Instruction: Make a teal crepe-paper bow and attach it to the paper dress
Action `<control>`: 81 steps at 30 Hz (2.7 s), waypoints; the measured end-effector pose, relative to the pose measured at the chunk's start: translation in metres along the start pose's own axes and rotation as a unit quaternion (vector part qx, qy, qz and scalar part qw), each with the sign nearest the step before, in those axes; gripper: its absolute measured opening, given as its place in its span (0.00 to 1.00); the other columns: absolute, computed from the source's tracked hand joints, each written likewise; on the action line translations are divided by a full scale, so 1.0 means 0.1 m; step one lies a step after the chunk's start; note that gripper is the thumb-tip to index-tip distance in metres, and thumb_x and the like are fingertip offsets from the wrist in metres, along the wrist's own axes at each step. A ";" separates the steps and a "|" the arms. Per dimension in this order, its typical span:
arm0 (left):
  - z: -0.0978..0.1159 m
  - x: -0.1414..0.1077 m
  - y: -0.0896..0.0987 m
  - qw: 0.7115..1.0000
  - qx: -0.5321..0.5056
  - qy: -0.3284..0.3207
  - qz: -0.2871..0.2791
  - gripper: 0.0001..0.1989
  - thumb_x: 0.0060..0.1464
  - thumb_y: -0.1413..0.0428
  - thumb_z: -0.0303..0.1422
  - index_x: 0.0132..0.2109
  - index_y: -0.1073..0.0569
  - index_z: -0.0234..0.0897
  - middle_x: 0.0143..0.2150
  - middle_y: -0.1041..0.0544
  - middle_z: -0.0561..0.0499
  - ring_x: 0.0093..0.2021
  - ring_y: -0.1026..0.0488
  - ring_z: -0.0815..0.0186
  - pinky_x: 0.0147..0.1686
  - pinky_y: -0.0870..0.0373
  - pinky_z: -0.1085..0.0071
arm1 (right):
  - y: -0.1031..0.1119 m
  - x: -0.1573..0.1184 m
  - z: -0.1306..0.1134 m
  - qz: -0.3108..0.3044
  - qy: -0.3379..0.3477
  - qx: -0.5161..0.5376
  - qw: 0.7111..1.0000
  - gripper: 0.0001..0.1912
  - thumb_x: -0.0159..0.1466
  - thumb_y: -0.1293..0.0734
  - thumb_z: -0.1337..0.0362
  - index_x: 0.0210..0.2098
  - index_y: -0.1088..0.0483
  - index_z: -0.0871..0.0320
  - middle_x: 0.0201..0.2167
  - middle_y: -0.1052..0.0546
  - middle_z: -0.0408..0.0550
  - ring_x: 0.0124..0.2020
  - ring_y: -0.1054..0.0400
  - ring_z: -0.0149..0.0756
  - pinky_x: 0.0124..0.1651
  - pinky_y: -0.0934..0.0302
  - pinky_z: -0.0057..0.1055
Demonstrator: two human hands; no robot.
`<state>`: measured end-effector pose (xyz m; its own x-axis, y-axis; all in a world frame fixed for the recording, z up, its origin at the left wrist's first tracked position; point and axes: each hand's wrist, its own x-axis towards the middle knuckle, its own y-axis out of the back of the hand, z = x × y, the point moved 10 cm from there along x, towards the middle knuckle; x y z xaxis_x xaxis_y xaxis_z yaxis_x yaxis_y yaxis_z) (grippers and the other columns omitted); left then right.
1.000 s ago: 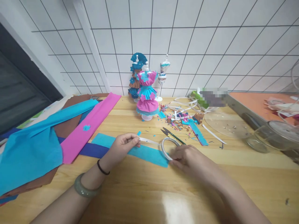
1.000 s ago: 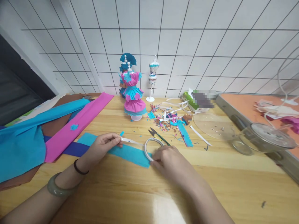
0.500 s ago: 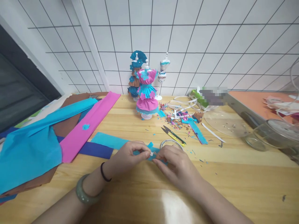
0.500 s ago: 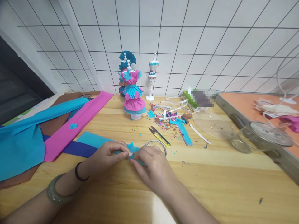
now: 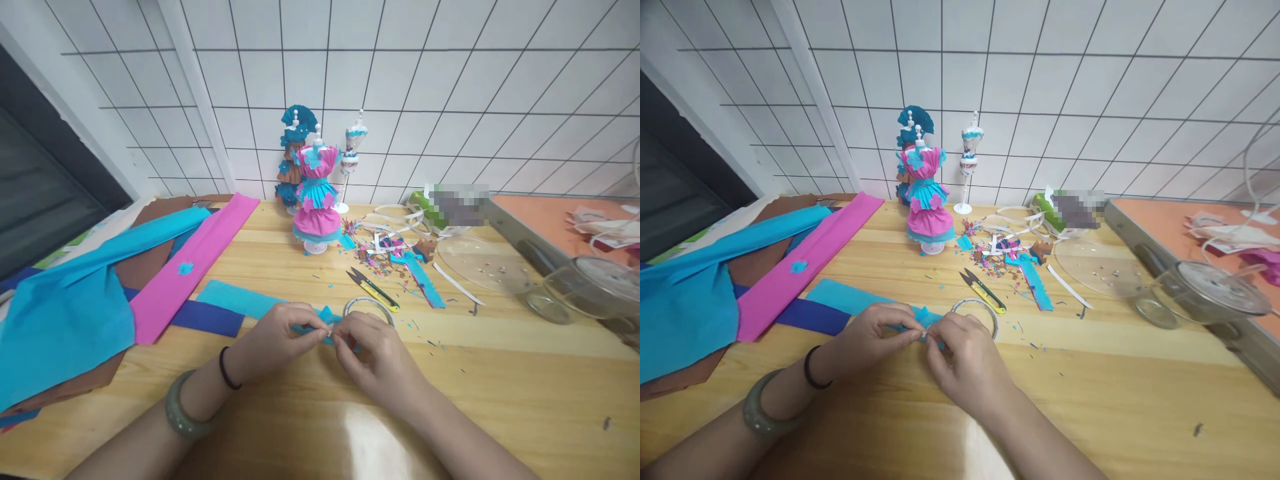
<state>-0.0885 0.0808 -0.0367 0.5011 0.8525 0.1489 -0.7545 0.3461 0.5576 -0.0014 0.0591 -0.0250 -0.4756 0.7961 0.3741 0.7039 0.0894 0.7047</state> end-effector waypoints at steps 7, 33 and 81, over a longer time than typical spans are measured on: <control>-0.16 0.00 0.06 0.997 -0.028 0.067 0.016 0.08 0.51 0.48 0.31 0.30 0.25 0.32 0.29 0.25 0.51 0.32 0.30 0.69 0.34 0.36 0.75 | 0.04 0.01 0.08 0.006 -0.037 0.043 0.998 0.06 0.59 0.40 0.72 0.27 0.34 0.59 0.22 0.33 0.43 0.24 0.39 0.29 0.27 0.46 0.26; -0.50 -0.01 0.16 0.989 0.017 0.138 0.048 0.12 0.50 0.49 0.35 0.31 0.23 0.34 0.28 0.24 0.52 0.31 0.30 0.67 0.31 0.36 0.75 | -0.06 0.01 0.07 -0.006 -0.023 0.237 0.971 0.07 0.62 0.39 0.68 0.39 0.33 0.55 0.41 0.30 0.49 0.45 0.36 0.34 0.48 0.42 0.32; -0.16 -0.01 -0.10 0.998 0.000 0.052 -0.039 0.06 0.50 0.47 0.31 0.29 0.27 0.34 0.28 0.26 0.54 0.30 0.32 0.71 0.31 0.39 0.77 | -0.21 0.01 0.32 -0.011 -0.123 0.113 0.986 0.04 0.56 0.34 0.65 0.26 0.32 0.58 0.23 0.26 0.43 0.25 0.34 0.30 0.27 0.41 0.25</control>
<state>-0.0886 0.0830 -0.0556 0.5123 0.8586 0.0188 -0.7147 0.4141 0.5636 0.0003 0.0772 -0.0585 -0.3681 0.9116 0.1831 0.8081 0.2163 0.5479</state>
